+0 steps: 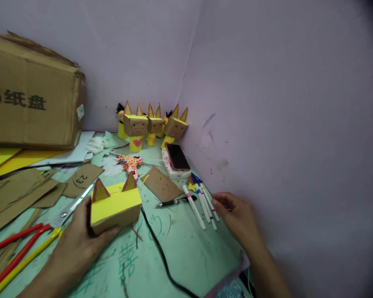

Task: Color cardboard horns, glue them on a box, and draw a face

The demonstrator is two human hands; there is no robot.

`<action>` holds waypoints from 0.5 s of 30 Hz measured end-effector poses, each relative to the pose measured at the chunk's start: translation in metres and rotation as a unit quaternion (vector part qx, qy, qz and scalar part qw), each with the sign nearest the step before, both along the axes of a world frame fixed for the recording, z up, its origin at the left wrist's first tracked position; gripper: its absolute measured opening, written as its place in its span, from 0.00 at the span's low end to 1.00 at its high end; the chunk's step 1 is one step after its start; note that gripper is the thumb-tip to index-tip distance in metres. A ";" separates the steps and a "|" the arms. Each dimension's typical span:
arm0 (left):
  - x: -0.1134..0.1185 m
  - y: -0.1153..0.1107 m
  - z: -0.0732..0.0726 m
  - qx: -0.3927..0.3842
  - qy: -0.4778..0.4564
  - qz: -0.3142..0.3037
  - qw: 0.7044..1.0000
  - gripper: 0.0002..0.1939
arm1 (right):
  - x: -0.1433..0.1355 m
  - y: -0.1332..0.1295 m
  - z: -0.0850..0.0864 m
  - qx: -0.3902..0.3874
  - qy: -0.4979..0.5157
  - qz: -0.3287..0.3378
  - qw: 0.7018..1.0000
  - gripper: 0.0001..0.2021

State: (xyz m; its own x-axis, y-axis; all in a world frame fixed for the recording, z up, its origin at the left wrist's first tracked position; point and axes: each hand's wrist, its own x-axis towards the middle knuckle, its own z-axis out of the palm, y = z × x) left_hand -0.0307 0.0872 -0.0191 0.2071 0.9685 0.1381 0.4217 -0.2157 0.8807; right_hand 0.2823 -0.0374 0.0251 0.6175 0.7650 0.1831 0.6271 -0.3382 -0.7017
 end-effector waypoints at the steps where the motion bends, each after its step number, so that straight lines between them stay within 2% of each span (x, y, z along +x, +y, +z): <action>1: 0.000 -0.001 0.000 -0.004 0.025 0.000 1.000 0.43 | -0.004 0.005 -0.004 -0.014 -0.007 0.003 1.000 0.11; 4: 0.001 -0.006 0.002 -0.008 0.073 -0.002 0.997 0.49 | -0.018 0.016 -0.016 -0.058 -0.024 0.008 0.998 0.09; 7: -0.003 -0.012 0.010 0.025 0.010 -0.011 1.000 0.53 | -0.024 0.023 -0.026 -0.097 -0.051 0.013 0.994 0.05; 9: -0.009 -0.016 0.019 0.064 -0.062 -0.006 0.996 0.48 | -0.023 0.023 -0.029 -0.111 -0.063 0.025 0.991 0.06; 11: -0.016 -0.021 0.030 0.137 -0.122 0.030 0.983 0.41 | -0.022 0.018 -0.026 -0.097 -0.058 0.038 0.993 0.09; 13: -0.023 -0.026 0.041 0.232 -0.122 0.057 0.964 0.33 | -0.029 0.007 -0.017 -0.048 -0.020 0.059 0.997 0.13; 14: -0.024 -0.029 0.045 0.289 -0.088 0.040 0.953 0.30 | -0.036 0.001 -0.011 -0.019 0.007 0.091 0.996 0.14; 15: -0.025 -0.033 0.048 0.349 -0.033 -0.003 0.937 0.26 | -0.046 -0.006 -0.003 -0.009 0.041 0.150 0.988 0.15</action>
State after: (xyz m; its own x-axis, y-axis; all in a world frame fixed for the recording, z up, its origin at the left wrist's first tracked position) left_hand -0.0558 0.0543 0.0294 0.1813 0.6365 0.7497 0.3672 -0.7510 0.5488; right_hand 0.2367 -0.0433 0.0216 0.3756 0.9182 0.1257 0.6417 -0.1598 -0.7501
